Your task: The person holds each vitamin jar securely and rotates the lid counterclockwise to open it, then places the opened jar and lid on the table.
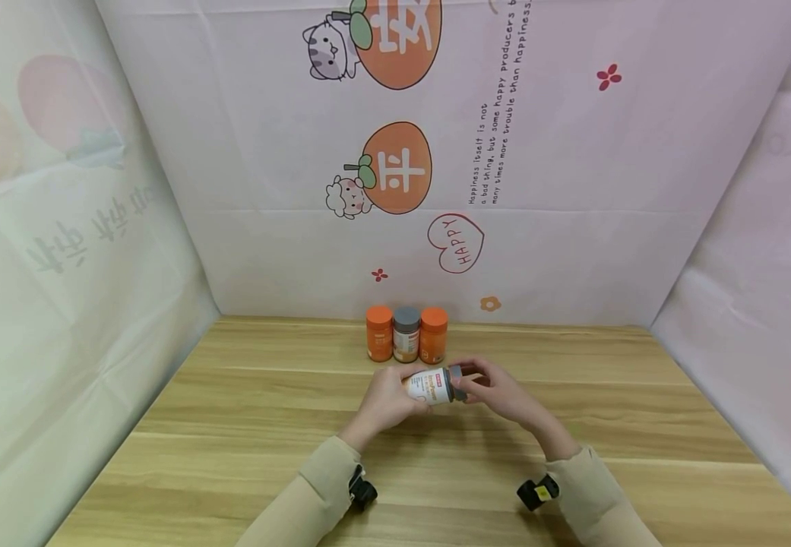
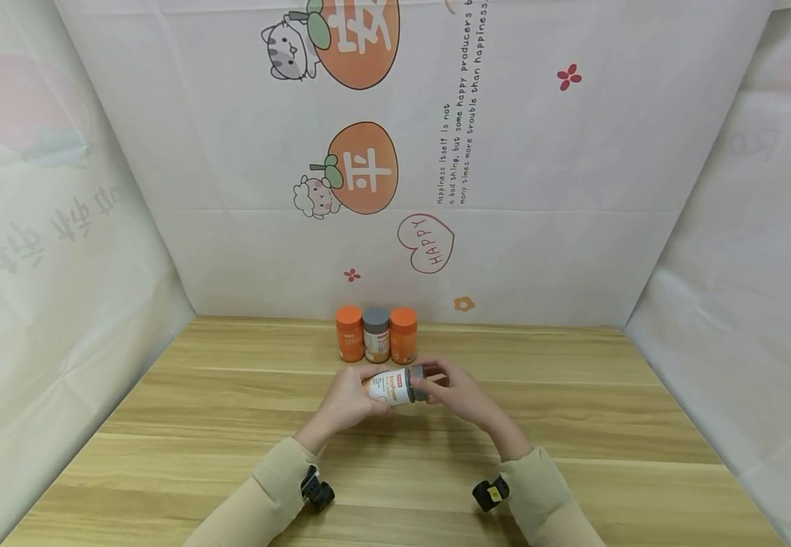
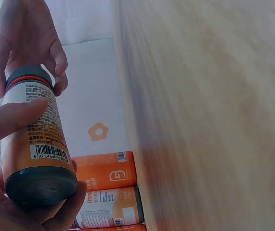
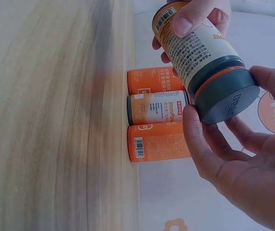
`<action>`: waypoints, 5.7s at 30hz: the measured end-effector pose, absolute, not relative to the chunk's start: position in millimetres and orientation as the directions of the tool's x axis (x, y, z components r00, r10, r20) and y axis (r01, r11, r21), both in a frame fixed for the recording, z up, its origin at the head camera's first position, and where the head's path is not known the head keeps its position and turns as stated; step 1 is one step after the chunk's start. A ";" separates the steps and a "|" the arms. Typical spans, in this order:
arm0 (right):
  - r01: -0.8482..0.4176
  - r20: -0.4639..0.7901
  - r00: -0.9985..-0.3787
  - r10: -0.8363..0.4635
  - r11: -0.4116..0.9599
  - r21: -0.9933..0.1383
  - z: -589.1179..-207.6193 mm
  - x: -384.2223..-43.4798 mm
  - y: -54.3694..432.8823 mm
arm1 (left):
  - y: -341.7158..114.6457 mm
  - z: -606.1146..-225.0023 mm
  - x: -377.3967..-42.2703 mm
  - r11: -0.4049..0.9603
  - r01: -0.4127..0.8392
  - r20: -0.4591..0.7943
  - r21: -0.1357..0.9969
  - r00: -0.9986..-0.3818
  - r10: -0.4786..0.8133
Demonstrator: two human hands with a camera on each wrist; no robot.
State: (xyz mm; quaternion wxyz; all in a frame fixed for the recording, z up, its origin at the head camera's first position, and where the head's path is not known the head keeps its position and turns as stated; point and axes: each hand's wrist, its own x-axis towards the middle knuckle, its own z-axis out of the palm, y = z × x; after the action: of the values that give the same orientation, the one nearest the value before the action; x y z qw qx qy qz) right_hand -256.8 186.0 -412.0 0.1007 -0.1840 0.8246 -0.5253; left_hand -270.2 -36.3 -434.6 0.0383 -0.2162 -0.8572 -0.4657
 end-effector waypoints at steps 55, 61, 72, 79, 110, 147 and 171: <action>-0.179 0.029 -0.933 -0.358 0.394 -0.902 -406.5 -256.3 184.2 | -36.3 -434.2 -266.9 0.464 0.427 0.286 0.776 -0.894 0.345; -0.074 -0.065 -0.952 -0.300 0.431 -0.899 -407.0 -257.9 182.9 | -36.5 -433.8 -267.4 0.462 0.433 0.291 0.774 -0.891 0.348; -0.052 -0.074 -0.953 -0.293 0.402 -0.914 -410.4 -259.4 182.9 | -36.6 -433.1 -267.5 0.477 0.424 0.281 0.770 -0.896 0.342; -0.088 -0.045 -0.949 -0.313 0.400 -0.912 -409.1 -258.5 183.8 | -37.5 -432.3 -267.6 0.477 0.424 0.279 0.770 -0.896 0.346; -0.282 0.152 -0.899 -0.411 0.278 -0.918 -415.2 -261.9 191.5 | -39.9 -433.0 -269.0 0.466 0.406 0.267 0.786 -0.903 0.337; -0.099 -0.090 -0.923 -0.374 0.455 -0.885 -399.9 -261.8 181.6 | -39.0 -428.9 -265.7 0.479 0.405 0.260 0.779 -0.904 0.340; -0.140 -0.046 -0.917 -0.396 0.428 -0.893 -400.5 -257.9 183.9 | -39.2 -429.7 -266.2 0.466 0.401 0.261 0.789 -0.905 0.337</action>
State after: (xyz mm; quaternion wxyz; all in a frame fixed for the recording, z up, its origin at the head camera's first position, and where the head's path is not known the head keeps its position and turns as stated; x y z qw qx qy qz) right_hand -257.9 183.9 -400.5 0.1255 -0.1605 0.8356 -0.5102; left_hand -266.2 -39.2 -429.7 0.0339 -0.2157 -0.8556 -0.4694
